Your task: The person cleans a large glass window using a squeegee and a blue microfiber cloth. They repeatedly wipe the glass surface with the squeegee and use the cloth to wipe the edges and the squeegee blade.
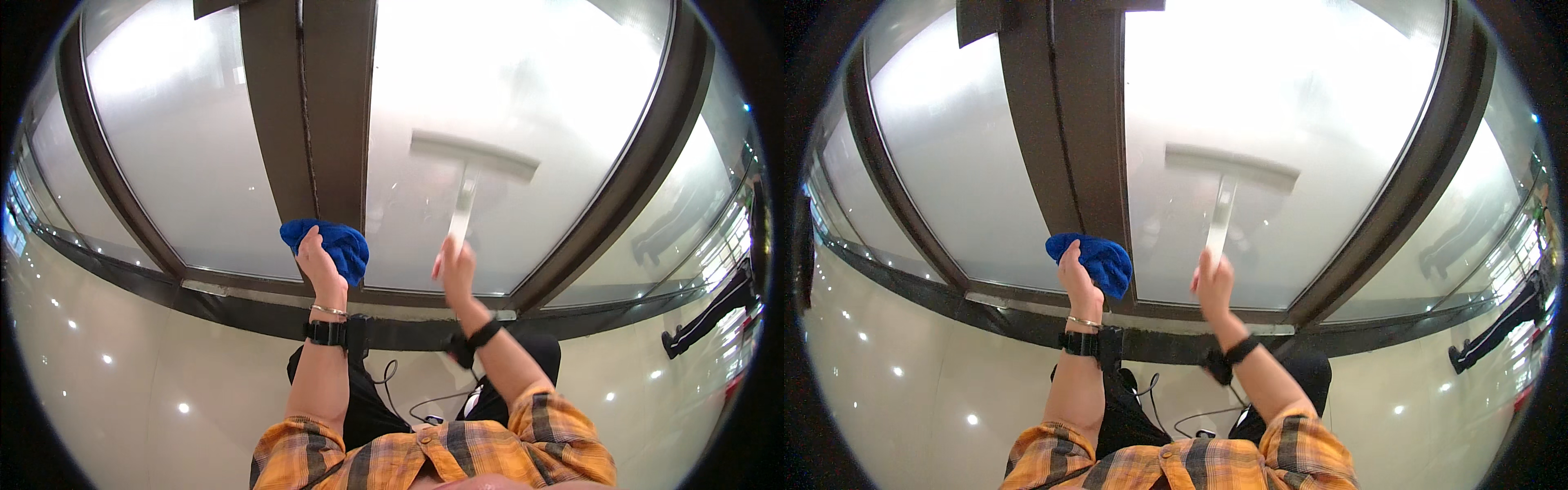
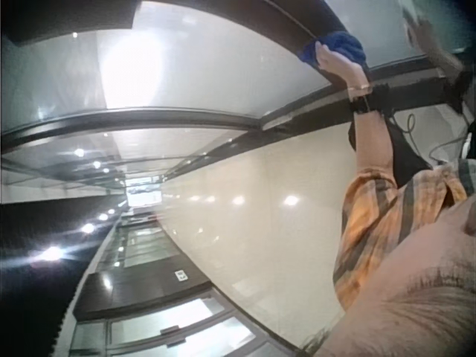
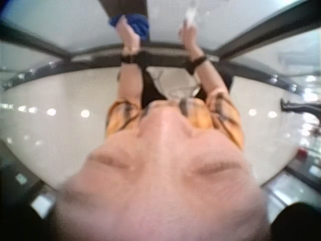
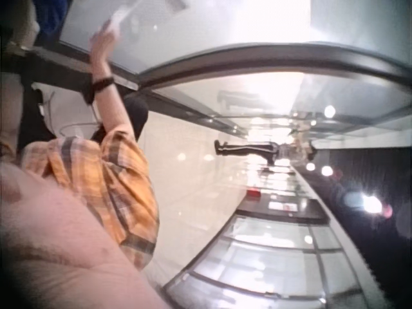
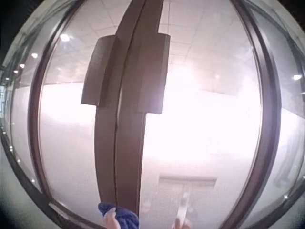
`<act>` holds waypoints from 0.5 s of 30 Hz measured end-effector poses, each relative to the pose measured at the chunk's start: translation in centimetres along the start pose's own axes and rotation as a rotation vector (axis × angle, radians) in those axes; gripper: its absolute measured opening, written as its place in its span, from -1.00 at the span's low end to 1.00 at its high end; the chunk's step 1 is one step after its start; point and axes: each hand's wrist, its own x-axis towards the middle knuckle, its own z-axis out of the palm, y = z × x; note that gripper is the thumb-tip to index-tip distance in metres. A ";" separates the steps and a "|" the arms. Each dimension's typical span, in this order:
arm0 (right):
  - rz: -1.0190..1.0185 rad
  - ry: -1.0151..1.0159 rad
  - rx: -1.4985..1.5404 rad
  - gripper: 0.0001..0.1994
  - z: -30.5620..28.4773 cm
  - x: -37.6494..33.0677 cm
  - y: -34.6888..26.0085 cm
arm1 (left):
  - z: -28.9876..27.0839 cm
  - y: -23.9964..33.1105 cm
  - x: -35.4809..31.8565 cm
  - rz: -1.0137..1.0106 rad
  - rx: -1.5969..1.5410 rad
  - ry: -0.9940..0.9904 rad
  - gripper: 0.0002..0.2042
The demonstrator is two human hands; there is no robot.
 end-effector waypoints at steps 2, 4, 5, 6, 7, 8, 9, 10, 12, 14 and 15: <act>-0.069 0.052 0.062 -0.63 0.9 4.3 -4.6 | 0.3 0.4 -0.5 -0.019 0.035 0.026 -0.64; -0.099 0.069 0.097 -0.62 2.4 6.8 -8.4 | 0.1 0.3 -0.2 -0.010 0.030 0.034 -0.64; -0.092 0.056 0.102 -0.61 2.7 7.6 -9.6 | 0.2 0.4 -0.4 0.024 0.023 -0.010 -0.64; -0.084 0.040 0.109 -0.60 3.1 7.9 -9.9 | 0.2 0.3 -0.3 0.021 0.024 -0.011 -0.64; -0.084 0.020 0.074 -0.60 3.4 7.7 -9.3 | 0.2 0.3 -0.1 0.020 0.026 -0.011 -0.64; -0.080 -0.002 0.037 -0.60 3.7 7.1 -7.9 | 0.0 0.1 -0.1 0.015 0.030 -0.008 -0.64; -0.079 -0.022 -0.001 -0.59 3.9 6.5 -6.2 | 0.2 0.4 -0.4 0.037 0.042 -0.007 -0.63; -0.037 -0.040 -0.063 -0.59 3.7 5.3 -3.8 | 0.2 0.5 -0.4 0.035 0.036 -0.005 -0.63; -0.124 -0.005 -0.302 -0.56 2.1 2.3 5.5 | 0.5 0.3 -0.7 0.016 0.019 -0.016 -0.63; 0.105 -0.101 -0.408 -0.53 0.6 -2.9 10.4 | 0.1 0.1 -0.2 -0.019 -0.007 0.011 -0.64; 0.167 -0.109 -0.540 -0.52 -0.4 -5.0 12.3 | 0.0 0.2 -0.1 -0.040 -0.017 0.023 -0.64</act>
